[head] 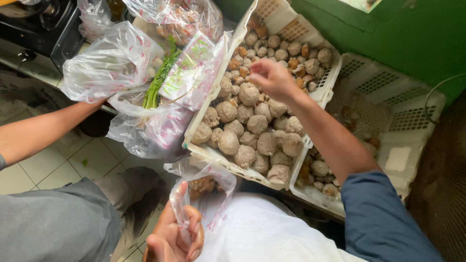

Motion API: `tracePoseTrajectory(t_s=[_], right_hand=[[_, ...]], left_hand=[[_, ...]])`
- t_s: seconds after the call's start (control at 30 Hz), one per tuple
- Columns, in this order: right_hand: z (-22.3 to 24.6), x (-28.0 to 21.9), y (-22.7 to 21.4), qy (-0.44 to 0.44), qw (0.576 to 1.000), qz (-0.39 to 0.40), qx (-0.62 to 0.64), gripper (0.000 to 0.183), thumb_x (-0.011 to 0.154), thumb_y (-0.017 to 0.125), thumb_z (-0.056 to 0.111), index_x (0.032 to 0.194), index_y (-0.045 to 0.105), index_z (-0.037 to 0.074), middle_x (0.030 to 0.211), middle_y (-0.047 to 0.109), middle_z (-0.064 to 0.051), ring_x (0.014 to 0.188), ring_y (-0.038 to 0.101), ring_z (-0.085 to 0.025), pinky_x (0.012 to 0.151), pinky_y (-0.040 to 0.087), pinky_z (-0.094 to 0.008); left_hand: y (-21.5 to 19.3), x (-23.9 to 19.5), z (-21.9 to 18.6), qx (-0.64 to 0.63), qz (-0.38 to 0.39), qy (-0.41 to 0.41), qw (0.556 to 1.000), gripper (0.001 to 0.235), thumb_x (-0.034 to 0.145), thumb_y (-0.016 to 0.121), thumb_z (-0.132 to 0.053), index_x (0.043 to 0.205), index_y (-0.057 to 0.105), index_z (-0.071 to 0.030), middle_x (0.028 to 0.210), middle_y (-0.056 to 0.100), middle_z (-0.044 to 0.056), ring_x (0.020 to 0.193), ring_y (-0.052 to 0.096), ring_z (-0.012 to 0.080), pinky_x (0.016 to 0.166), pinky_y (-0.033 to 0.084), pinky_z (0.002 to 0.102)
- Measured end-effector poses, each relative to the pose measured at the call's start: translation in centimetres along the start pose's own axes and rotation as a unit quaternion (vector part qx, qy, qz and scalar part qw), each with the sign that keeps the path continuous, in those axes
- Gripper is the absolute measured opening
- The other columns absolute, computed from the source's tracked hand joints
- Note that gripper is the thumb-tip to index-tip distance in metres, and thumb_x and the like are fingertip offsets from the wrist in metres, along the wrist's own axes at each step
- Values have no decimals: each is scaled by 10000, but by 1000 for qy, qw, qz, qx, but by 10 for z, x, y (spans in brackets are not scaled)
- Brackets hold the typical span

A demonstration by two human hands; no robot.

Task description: The person picks meatballs from a white crate and places them into a plastic bag. The person repeatedly transfers meatballs by hand from the crate to the bag, filling it progressively.

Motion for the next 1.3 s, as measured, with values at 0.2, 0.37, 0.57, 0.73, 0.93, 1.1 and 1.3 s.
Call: tracePoseTrajectory(t_s=[0.2,0.37,0.57,0.73,0.93,1.1,1.3], right_hand=[[-64,112,-44,-164,936,-189,-247,524,885,725,85,1387,583,34,1161,672,-279,1035,641,-472,841,523,-533],[-86,166,-13,4,952,-154,-266,458,979,719,298,1370,558,121,1158,659,-255,1069,631,-460,907,519,-543],[-74,156,-15,-106,978,-41,-174,599,899,771,344,1343,505,42,1131,677,-200,1046,665,-389,902,536,-501],[-59,134,-21,-117,957,34,-264,670,851,837,409,1302,522,27,1144,638,-223,1037,638,-399,852,526,-492],[-69,76,-52,168,975,-72,127,317,1031,623,356,1257,559,142,1116,617,-88,868,603,-195,666,509,-317],[-8,-18,-45,104,830,9,548,252,1070,588,181,1285,570,50,1140,662,-154,822,674,-179,642,572,-247],[118,-181,125,68,763,518,381,399,1029,679,231,1374,612,42,1041,643,-52,853,654,-106,722,570,-271]], left_hand=[[-43,3,31,-54,-27,52,997,1367,677,626,-875,1668,126,-78,821,482,138,444,480,178,396,355,286],[-68,9,47,-77,18,33,996,1385,628,678,-847,1641,26,-164,846,489,146,466,518,239,412,393,337],[-69,7,46,-79,19,37,996,1381,638,682,-840,1647,32,-157,854,492,150,461,510,228,405,385,327],[-55,7,31,-53,-12,35,998,1366,653,645,-860,1652,84,-116,852,498,142,458,507,208,401,379,306],[-22,5,9,-20,-29,7,999,1352,649,626,-878,1645,145,-100,869,497,118,465,484,171,396,366,278],[3,6,-13,-7,-22,-32,999,1379,622,661,-881,1659,181,-109,908,478,87,542,466,152,444,343,264],[21,3,-21,11,3,-56,998,1412,559,666,-903,1649,180,-148,913,462,77,535,463,165,442,346,271]])
Point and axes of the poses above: each hand's wrist, its own x-axis towards the middle knuckle, its own y-axis out of the palm, z = x × y, the point moved 6 cm from there along x, towards the middle knuckle
